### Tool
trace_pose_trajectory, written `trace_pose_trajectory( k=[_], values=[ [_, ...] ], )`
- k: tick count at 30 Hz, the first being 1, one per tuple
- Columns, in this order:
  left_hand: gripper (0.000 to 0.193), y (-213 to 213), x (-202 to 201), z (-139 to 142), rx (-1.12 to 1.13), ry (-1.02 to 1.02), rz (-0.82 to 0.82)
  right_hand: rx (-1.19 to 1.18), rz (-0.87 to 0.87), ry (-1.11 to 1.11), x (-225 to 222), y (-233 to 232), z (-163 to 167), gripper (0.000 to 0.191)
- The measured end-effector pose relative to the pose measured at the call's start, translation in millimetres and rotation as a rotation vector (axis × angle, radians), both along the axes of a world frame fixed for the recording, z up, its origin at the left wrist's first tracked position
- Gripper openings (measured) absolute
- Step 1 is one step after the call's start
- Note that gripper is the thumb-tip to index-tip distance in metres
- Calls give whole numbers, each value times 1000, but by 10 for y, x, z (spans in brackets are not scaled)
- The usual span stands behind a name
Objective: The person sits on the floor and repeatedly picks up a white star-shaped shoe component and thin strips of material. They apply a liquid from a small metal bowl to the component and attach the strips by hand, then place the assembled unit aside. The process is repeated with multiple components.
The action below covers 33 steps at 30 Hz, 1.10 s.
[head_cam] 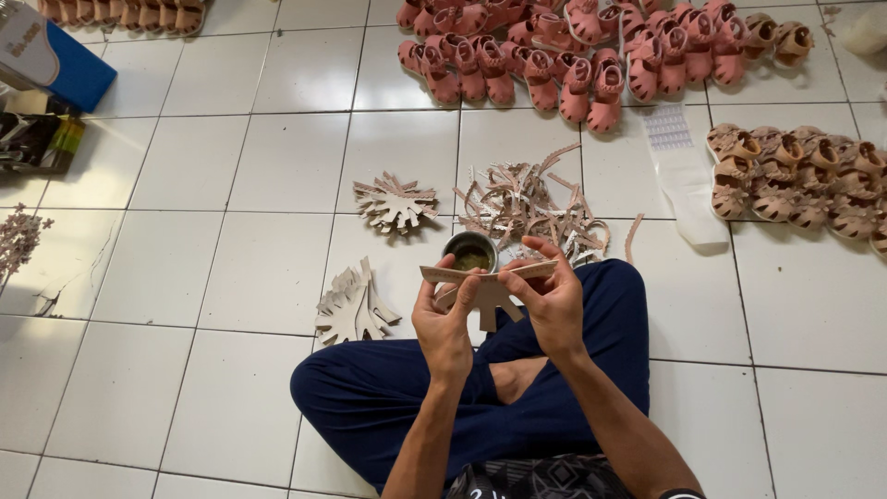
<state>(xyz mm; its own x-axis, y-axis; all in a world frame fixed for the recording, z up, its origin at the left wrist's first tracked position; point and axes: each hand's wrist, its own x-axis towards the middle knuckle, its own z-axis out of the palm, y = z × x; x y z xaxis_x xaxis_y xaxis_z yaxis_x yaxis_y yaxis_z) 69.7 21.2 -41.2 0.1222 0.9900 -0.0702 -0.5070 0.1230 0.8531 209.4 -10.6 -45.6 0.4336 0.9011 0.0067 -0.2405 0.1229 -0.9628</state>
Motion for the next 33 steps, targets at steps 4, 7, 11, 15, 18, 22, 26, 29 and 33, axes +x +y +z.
trace_pose_trajectory(
  k=[4,7,11,15,18,22,26,29,33],
  values=[
    [39,39,-37,-48,-14,31,4,9,-3,19,21,-6,-9,62],
    [34,62,-53,-85,-35,40,6,4,2,6,21,-21,-9,62],
    [34,87,-65,-60,7,3,-22,14,1,26,12,-19,-11,61],
    [34,115,-96,-4,20,-8,-10,17,-26,6,27,-18,-15,60],
    [32,151,-124,-9,-13,3,38,-4,-32,-37,44,-34,-19,60],
    [30,197,-158,-54,56,10,25,-17,-25,-15,40,-37,-35,61],
    [31,219,-183,-66,20,-40,-11,-38,-26,2,42,-21,-58,60],
    [32,219,-198,-55,11,-48,13,-15,-15,-9,51,-24,-72,61],
    [41,247,-227,-34,-55,-137,24,-54,3,10,45,-26,-78,61]
  ],
)
